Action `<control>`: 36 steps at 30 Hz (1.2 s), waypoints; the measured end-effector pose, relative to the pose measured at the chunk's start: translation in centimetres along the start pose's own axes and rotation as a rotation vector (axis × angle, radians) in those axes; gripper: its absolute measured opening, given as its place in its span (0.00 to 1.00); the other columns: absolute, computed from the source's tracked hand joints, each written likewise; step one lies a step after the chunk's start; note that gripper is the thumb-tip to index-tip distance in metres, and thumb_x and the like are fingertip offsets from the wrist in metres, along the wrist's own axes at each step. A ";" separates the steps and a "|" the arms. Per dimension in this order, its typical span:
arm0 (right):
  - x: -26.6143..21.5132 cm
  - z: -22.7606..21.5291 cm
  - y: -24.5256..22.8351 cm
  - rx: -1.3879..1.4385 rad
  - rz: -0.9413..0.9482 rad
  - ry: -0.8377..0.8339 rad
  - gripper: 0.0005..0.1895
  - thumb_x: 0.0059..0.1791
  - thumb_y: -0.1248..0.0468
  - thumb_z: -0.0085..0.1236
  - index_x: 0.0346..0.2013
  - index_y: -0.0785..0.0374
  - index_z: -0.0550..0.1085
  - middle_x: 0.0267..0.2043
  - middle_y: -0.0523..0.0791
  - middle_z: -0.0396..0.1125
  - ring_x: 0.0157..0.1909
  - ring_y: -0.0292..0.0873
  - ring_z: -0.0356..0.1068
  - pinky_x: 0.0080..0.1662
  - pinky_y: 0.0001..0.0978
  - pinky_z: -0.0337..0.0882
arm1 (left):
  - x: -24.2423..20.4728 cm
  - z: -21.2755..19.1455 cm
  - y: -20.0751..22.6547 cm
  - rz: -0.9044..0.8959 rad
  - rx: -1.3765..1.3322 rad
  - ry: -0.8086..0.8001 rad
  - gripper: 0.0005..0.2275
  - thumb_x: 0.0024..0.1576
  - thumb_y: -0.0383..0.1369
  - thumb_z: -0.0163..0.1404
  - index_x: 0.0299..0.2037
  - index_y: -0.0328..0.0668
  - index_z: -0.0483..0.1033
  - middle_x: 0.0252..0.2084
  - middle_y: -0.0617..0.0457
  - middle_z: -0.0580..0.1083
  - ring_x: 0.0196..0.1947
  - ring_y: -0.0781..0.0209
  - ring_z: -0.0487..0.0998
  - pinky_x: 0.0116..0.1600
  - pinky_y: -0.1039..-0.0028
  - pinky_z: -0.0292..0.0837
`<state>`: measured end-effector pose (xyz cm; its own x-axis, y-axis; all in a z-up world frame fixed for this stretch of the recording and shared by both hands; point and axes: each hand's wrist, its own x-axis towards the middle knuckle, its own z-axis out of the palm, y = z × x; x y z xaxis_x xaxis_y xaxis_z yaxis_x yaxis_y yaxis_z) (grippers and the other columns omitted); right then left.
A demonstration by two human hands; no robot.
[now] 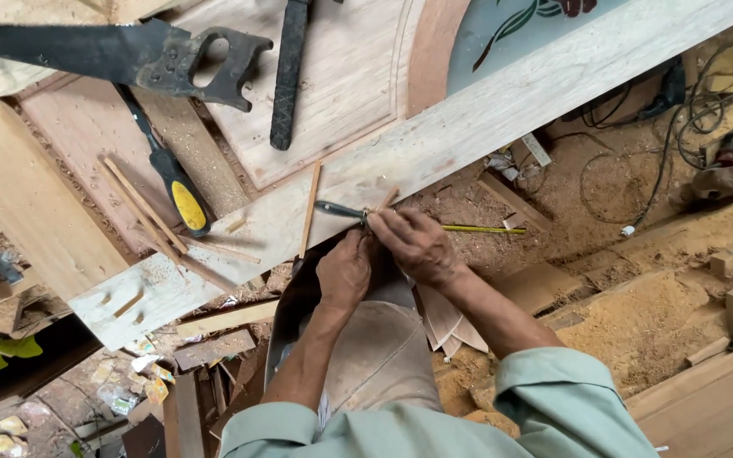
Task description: The person uses a hand saw to cut a thin wooden strip, then switches to a chisel to carve and smooth the edge of a larger wooden panel with a floral design. The person repeatedly scrapes and refines the wood surface while seated on the workbench.
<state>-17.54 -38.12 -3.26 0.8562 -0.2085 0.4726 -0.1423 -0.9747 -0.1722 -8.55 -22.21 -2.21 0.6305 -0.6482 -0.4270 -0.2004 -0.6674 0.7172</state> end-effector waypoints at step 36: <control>-0.7 1.5 8.5 -0.181 0.026 0.098 0.14 0.51 0.67 0.54 0.50 0.61 0.80 0.44 0.53 0.71 0.40 0.55 0.71 0.41 0.42 0.75 | -1.6 1.8 -0.4 0.191 0.197 0.338 0.15 0.70 0.46 0.38 0.40 0.52 0.74 0.26 0.62 0.69 0.27 0.61 0.78 0.30 0.76 0.74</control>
<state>-18.62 -46.12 -6.35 0.7999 -0.2319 0.5536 -0.2580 -0.9656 -0.0317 -10.83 -21.56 -2.83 0.7718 -0.6320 -0.0692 -0.4559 -0.6260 0.6326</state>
